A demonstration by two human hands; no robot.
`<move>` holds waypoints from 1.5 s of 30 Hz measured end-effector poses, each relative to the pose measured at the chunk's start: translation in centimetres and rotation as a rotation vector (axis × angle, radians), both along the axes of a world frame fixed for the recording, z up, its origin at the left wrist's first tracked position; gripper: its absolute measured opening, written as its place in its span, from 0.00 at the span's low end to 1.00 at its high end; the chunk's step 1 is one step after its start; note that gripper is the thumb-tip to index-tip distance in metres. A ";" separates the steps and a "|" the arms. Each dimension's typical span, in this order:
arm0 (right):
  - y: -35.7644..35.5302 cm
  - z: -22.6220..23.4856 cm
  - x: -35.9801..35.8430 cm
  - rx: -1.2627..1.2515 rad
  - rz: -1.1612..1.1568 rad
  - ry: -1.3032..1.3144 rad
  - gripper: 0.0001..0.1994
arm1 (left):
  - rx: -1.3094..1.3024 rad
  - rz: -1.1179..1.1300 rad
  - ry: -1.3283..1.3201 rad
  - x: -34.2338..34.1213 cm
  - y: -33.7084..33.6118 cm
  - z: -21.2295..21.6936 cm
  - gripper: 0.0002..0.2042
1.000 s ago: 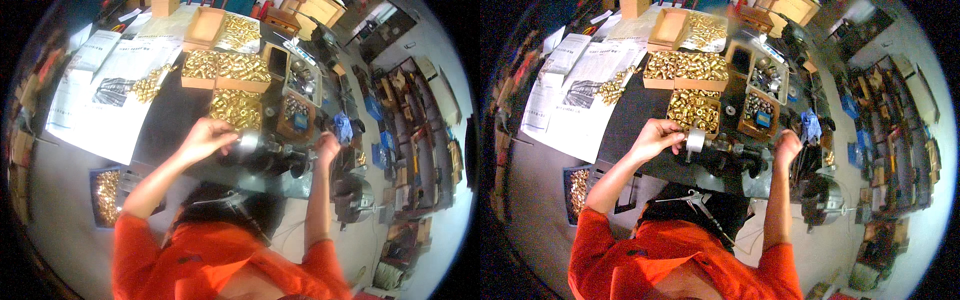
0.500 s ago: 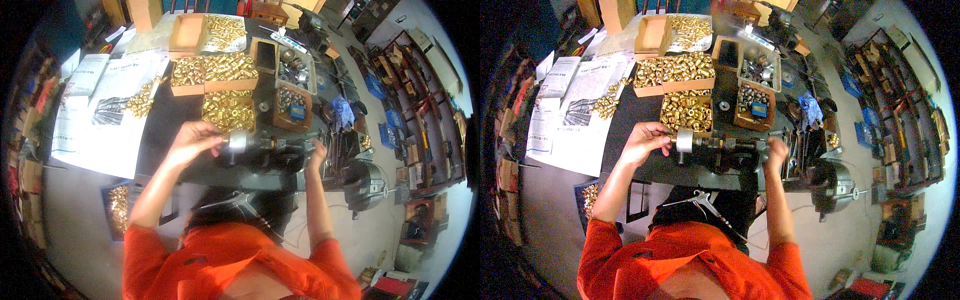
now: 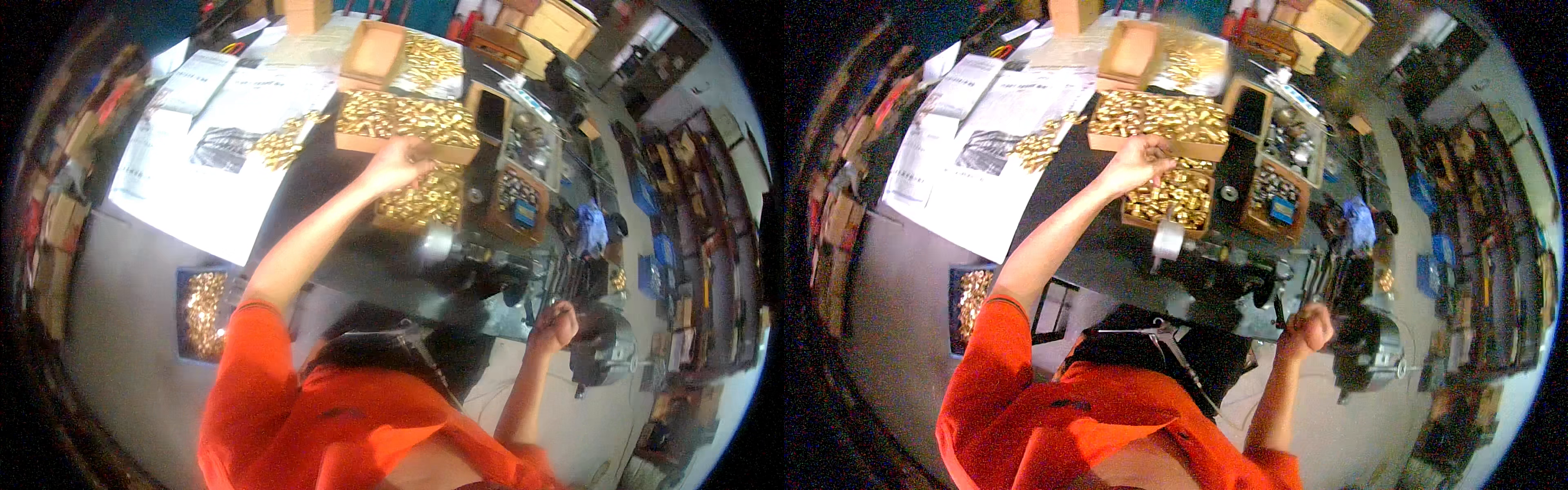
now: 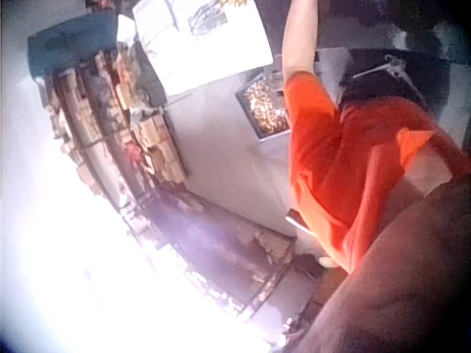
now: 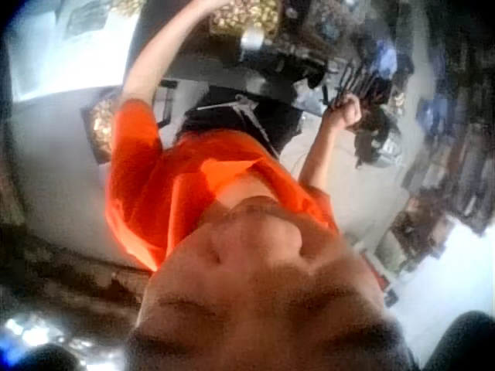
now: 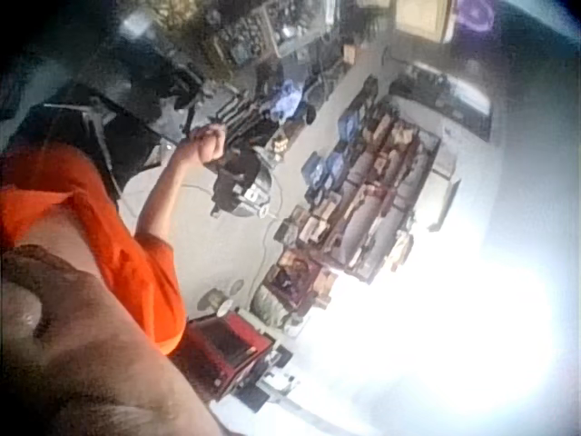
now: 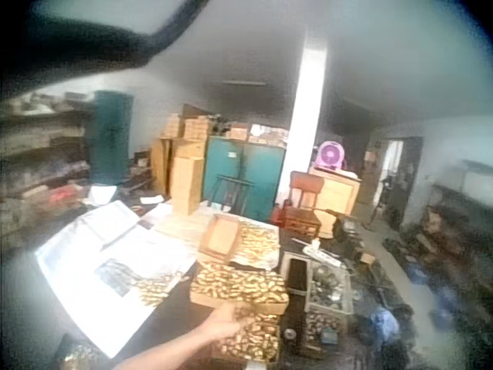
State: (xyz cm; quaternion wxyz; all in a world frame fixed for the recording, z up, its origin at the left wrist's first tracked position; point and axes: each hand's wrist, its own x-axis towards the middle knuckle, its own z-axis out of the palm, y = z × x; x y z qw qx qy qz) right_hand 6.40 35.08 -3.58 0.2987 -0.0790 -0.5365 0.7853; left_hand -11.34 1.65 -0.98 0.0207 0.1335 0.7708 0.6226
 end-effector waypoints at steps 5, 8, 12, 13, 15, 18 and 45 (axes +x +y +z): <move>0.9 -6.0 -3.8 0.066 -0.098 -0.176 0.11 | -0.361 0.429 0.164 3.0 -9.6 -2.1 0.10; 2.6 -8.6 -6.5 0.151 -0.120 -0.123 0.10 | -0.730 0.673 0.112 3.0 -16.5 -5.4 0.10; 2.5 -8.4 -6.6 0.045 -0.063 -0.169 0.07 | -0.868 0.717 0.127 2.9 -20.0 -8.0 0.12; 2.9 -8.6 -6.4 0.034 -0.029 -0.153 0.07 | -0.953 0.710 0.119 2.6 -20.5 -9.2 0.13; 1.8 -7.8 -6.1 0.029 -0.051 -0.154 0.07 | -1.124 0.669 0.026 1.4 -20.4 -9.8 0.13; 2.5 -7.9 -5.5 -0.040 0.047 -0.118 0.08 | -1.281 0.554 -0.002 0.4 -19.5 -7.2 0.13; 0.5 -1.6 0.0 -0.062 -0.007 -0.164 0.09 | 0.367 -0.231 -0.069 11.4 -0.8 0.7 0.07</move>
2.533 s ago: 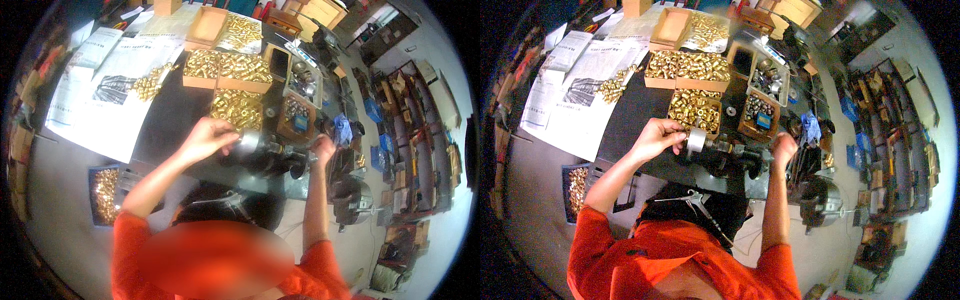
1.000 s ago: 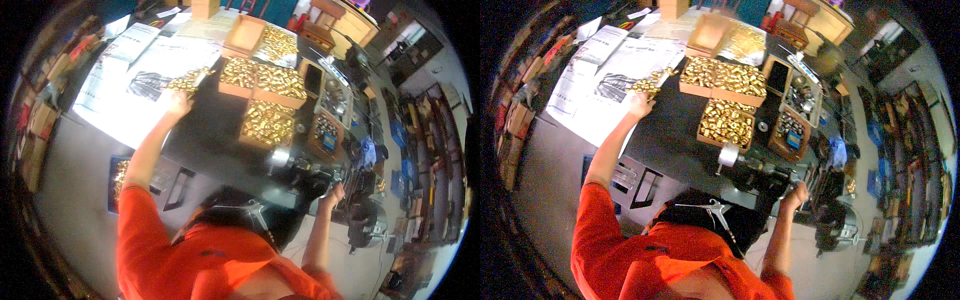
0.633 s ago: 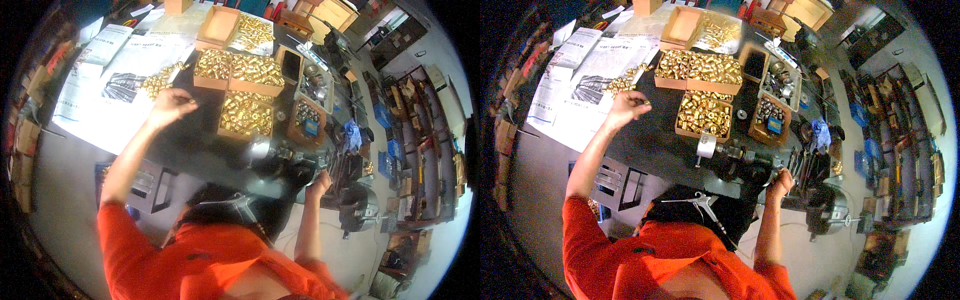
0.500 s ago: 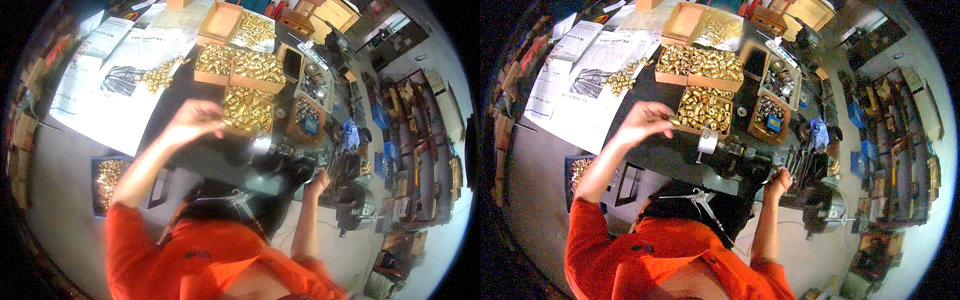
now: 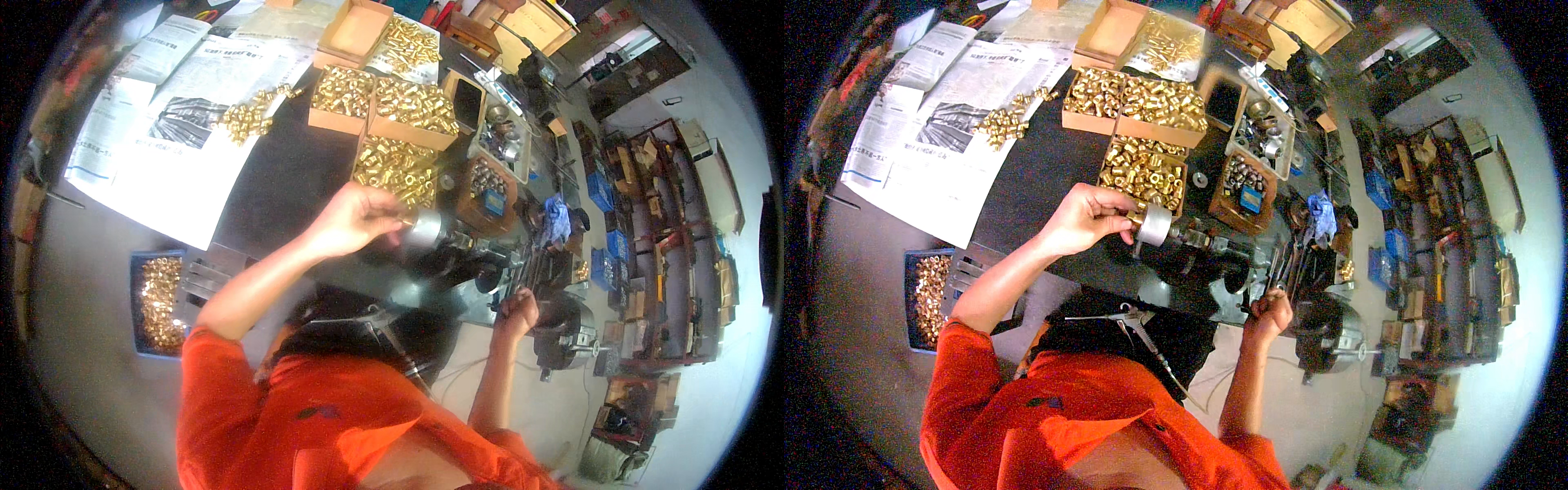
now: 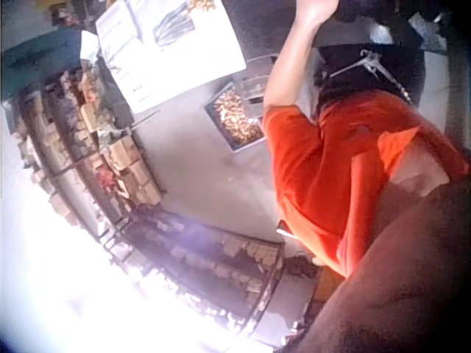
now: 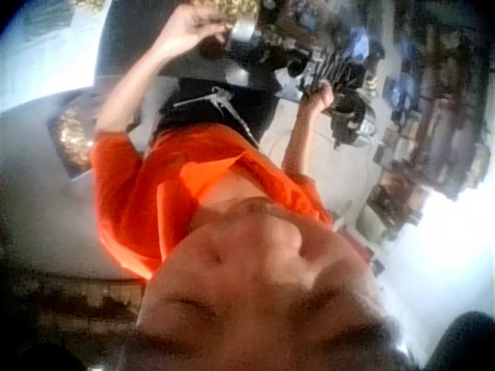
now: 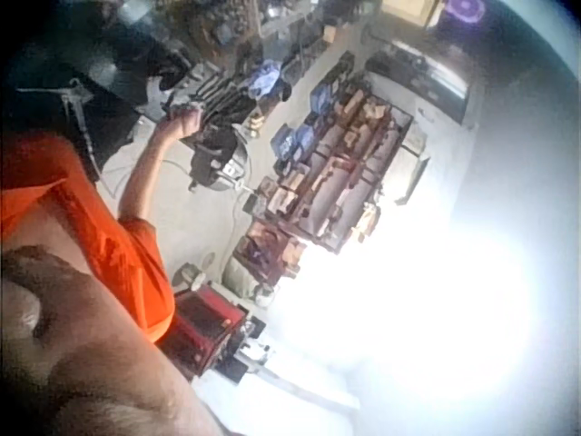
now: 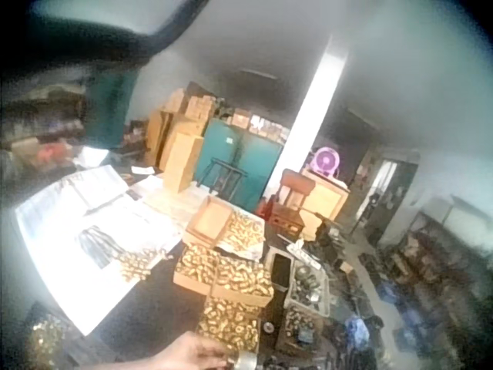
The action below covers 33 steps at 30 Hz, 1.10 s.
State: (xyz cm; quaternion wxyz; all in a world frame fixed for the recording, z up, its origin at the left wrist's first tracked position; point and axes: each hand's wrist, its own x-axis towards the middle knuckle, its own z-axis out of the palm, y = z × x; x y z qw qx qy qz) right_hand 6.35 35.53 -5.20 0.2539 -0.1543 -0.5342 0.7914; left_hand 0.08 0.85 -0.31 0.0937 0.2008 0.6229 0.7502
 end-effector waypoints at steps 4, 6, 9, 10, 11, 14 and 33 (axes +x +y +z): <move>0.1 5.0 -1.4 0.104 0.057 0.008 0.10 | -0.095 0.021 0.046 0.1 -0.3 0.6 0.08; 0.4 6.2 -4.0 0.089 0.115 0.044 0.10 | -0.233 0.137 0.325 -0.2 -0.4 0.0 0.09; 1.0 5.6 -8.7 0.039 0.100 0.060 0.08 | -0.282 0.223 0.485 -0.2 -0.3 -0.1 0.09; 0.5 5.0 -9.9 0.093 0.062 0.078 0.08 | -0.271 0.238 0.493 -0.1 -0.3 -0.1 0.09; 0.4 4.2 -10.8 0.167 0.030 0.020 0.08 | -0.267 0.256 0.514 -0.1 -0.1 -0.2 0.09; 6.1 -3.7 -12.9 0.834 -0.004 0.032 0.06 | -0.252 0.275 0.552 -0.2 0.4 0.0 0.08; 0.1 4.9 -9.5 0.243 0.011 0.112 0.07 | -0.110 0.090 -0.018 -0.2 0.4 0.8 0.04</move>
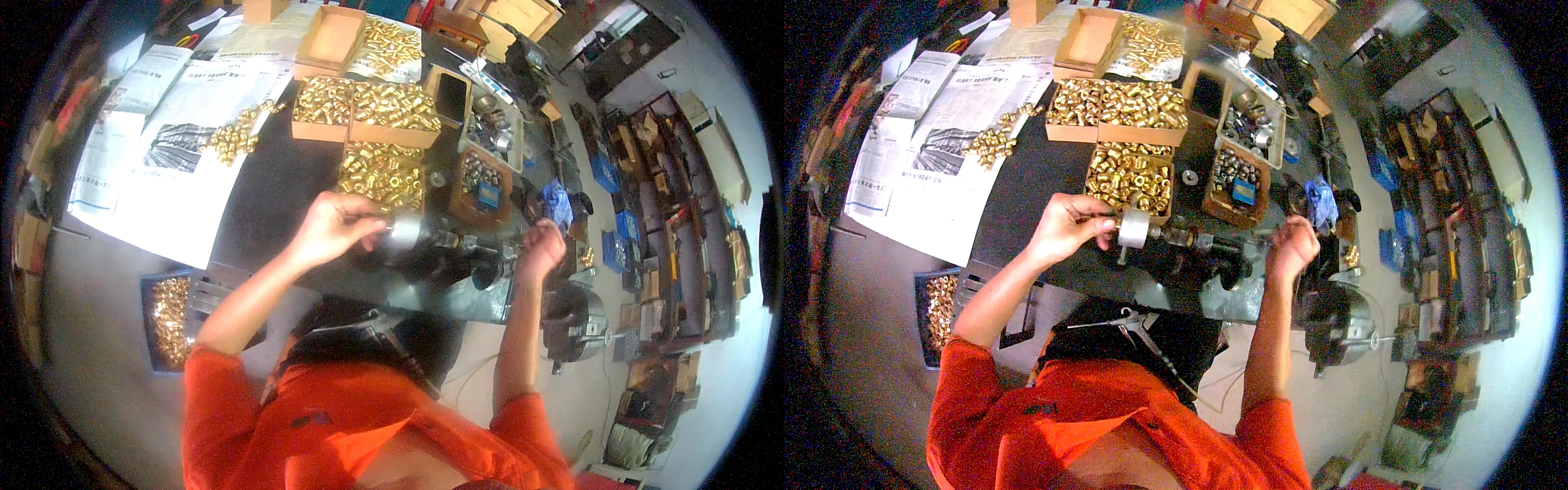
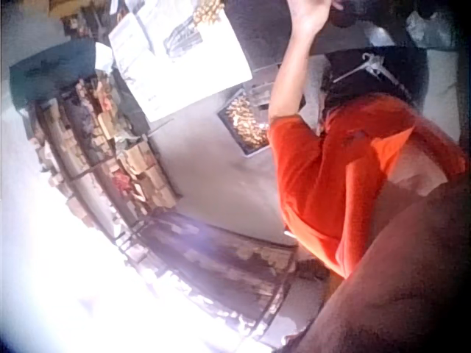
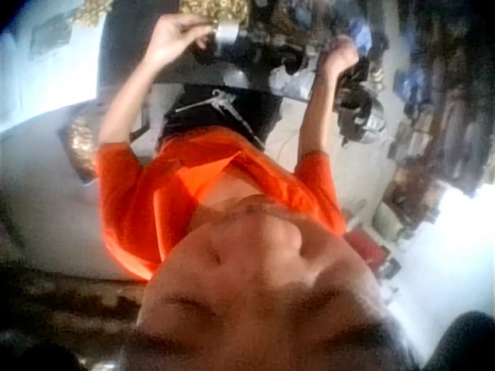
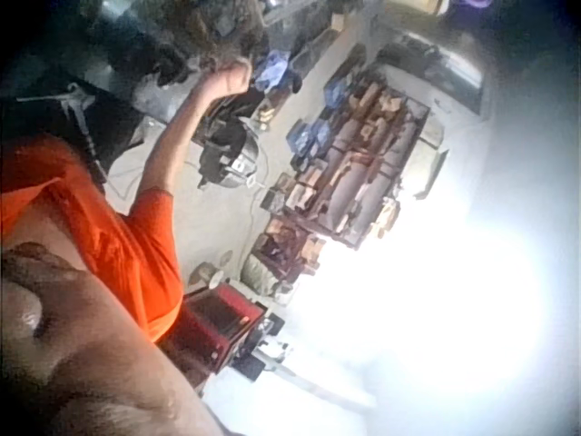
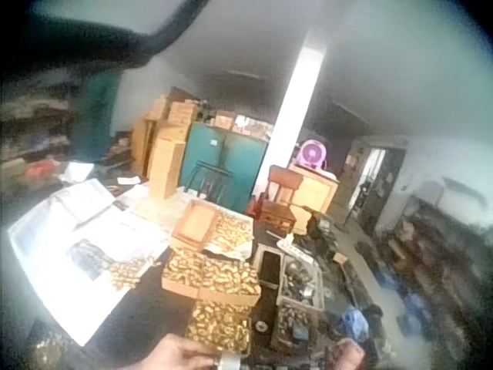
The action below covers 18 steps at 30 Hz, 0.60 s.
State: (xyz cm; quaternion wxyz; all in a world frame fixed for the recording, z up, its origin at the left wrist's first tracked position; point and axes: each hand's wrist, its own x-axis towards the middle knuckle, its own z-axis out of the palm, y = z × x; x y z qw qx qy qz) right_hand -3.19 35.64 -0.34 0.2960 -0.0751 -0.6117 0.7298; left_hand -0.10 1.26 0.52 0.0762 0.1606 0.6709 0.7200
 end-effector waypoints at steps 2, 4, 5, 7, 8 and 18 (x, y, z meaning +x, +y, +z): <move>-1.2 1.9 2.9 -0.160 -0.093 0.022 0.08 | -0.025 0.002 -0.005 0.0 -0.5 -0.5 0.03; -0.5 0.7 6.5 -0.127 0.025 0.049 0.09 | 0.011 -0.005 -0.007 0.0 -0.7 -0.6 0.04; -0.3 -0.1 7.9 -0.122 0.059 0.009 0.09 | 0.029 -0.003 -0.014 0.0 -0.7 -0.8 0.04; -0.8 -2.2 9.1 -0.141 0.039 -0.071 0.09 | 0.058 0.000 -0.026 0.1 -0.7 -1.1 0.05; -0.1 -4.0 9.0 -0.217 0.051 -0.141 0.09 | 0.066 -0.006 -0.025 0.0 -0.8 -1.2 0.05; 0.3 -2.2 -1.9 0.019 0.004 0.066 0.07 | -0.032 0.057 -0.082 -2.6 -0.8 -0.5 0.07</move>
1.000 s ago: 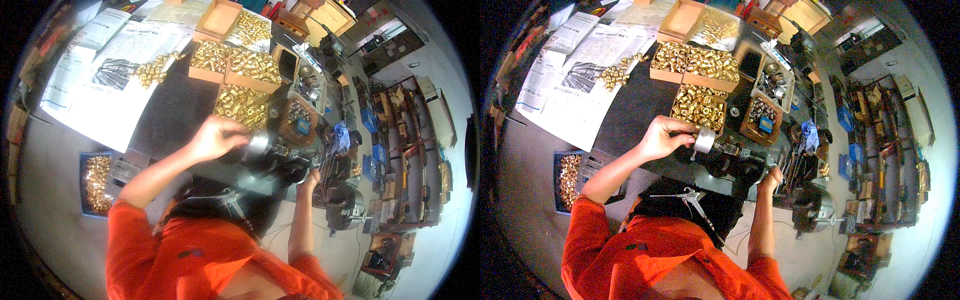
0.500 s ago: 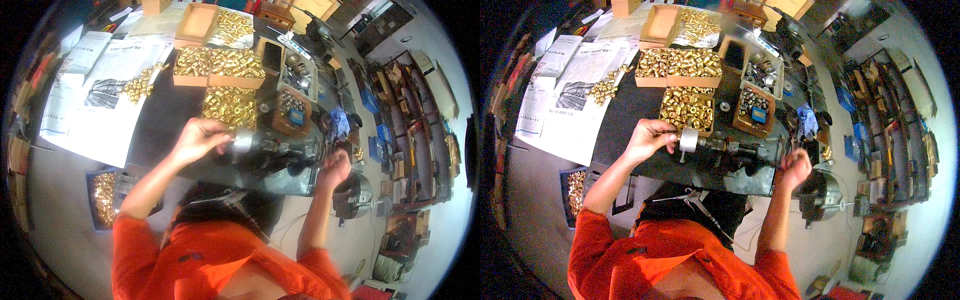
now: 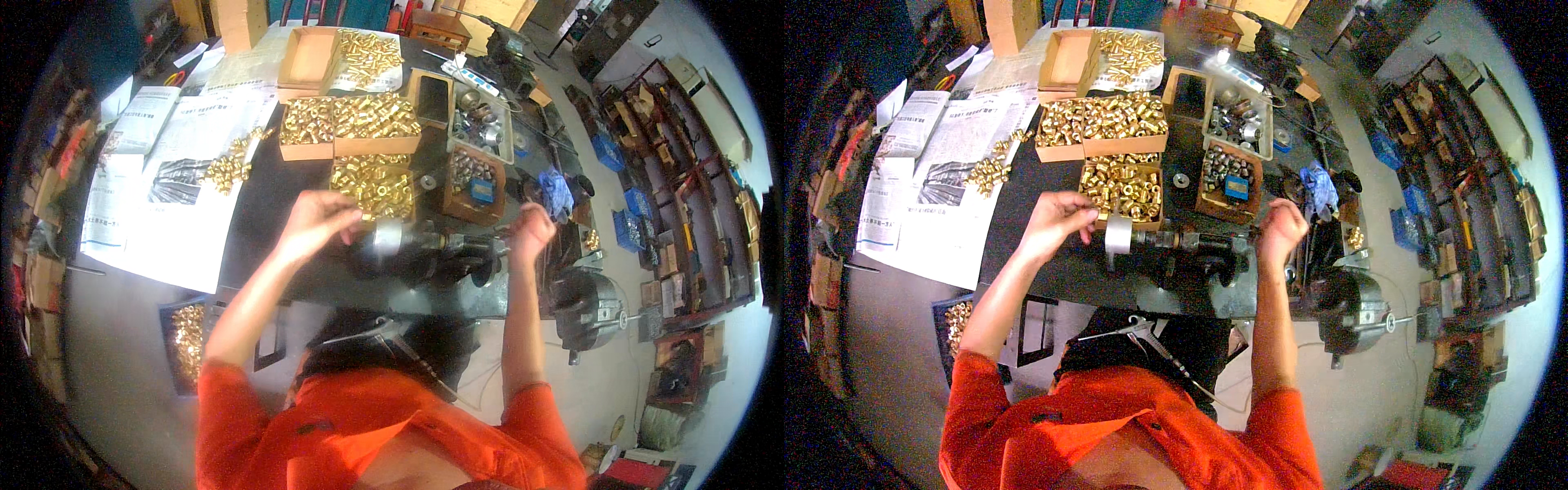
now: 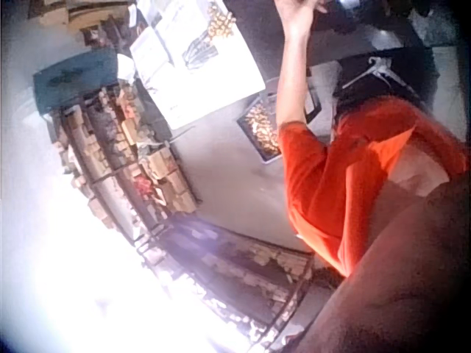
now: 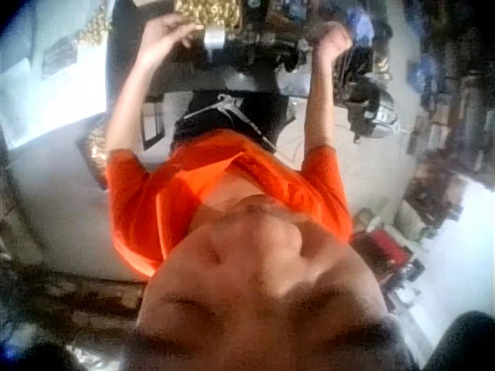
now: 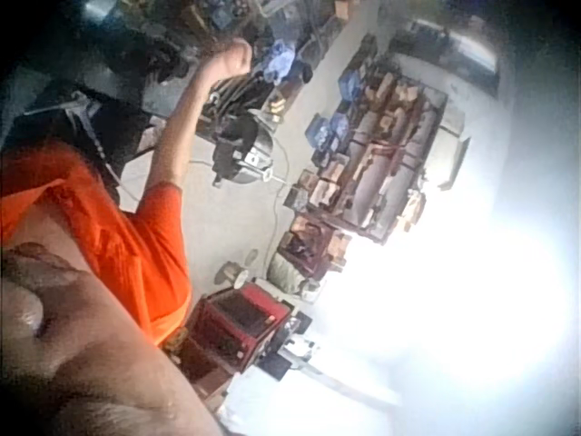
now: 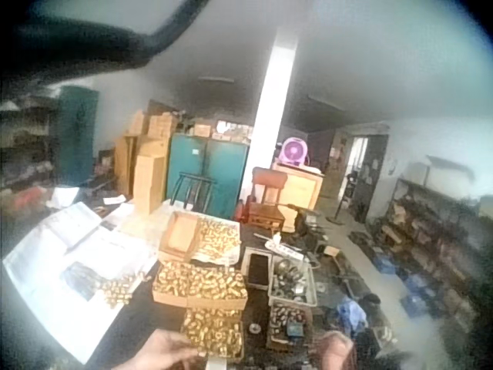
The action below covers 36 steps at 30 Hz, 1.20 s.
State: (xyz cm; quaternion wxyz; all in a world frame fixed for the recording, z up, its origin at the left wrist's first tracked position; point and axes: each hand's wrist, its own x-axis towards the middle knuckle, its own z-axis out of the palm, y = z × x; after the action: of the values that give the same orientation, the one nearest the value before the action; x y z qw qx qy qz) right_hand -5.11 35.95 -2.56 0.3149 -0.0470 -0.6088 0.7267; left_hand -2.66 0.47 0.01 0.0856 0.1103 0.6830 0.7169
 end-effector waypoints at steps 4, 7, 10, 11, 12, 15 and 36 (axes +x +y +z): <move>-0.2 2.8 5.6 -0.169 0.021 0.087 0.10 | -0.232 0.015 0.082 -4.6 1.4 -0.3 0.10; -1.2 2.0 9.3 -0.211 0.037 0.120 0.12 | -0.140 0.077 0.079 -7.0 2.1 -1.4 0.12; -0.9 -1.0 11.4 -0.208 0.038 -0.015 0.11 | -0.183 0.155 0.159 -7.8 -0.5 -1.4 0.13; -0.7 -2.3 11.5 -0.240 0.028 -0.078 0.10 | -0.205 0.218 0.201 -7.5 -1.7 -1.2 0.12; -0.4 -4.0 10.9 -0.266 -0.019 -0.120 0.09 | -0.207 0.268 0.183 -7.5 -3.9 -2.1 0.11; 0.1 -7.3 8.0 -0.254 -0.153 -0.169 0.08 | -0.642 0.601 0.360 -6.0 -10.9 -4.4 0.09; -0.9 -6.3 7.5 -0.263 -0.093 -0.203 0.08 | -1.280 0.627 0.211 -5.5 -16.7 -9.8 0.11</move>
State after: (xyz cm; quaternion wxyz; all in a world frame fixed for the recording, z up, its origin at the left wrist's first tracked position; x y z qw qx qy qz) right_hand 2.41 35.08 -8.85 0.2762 -0.1888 -0.5342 0.7763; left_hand -8.13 -16.23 -9.74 -0.1430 -0.0942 0.9734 0.1525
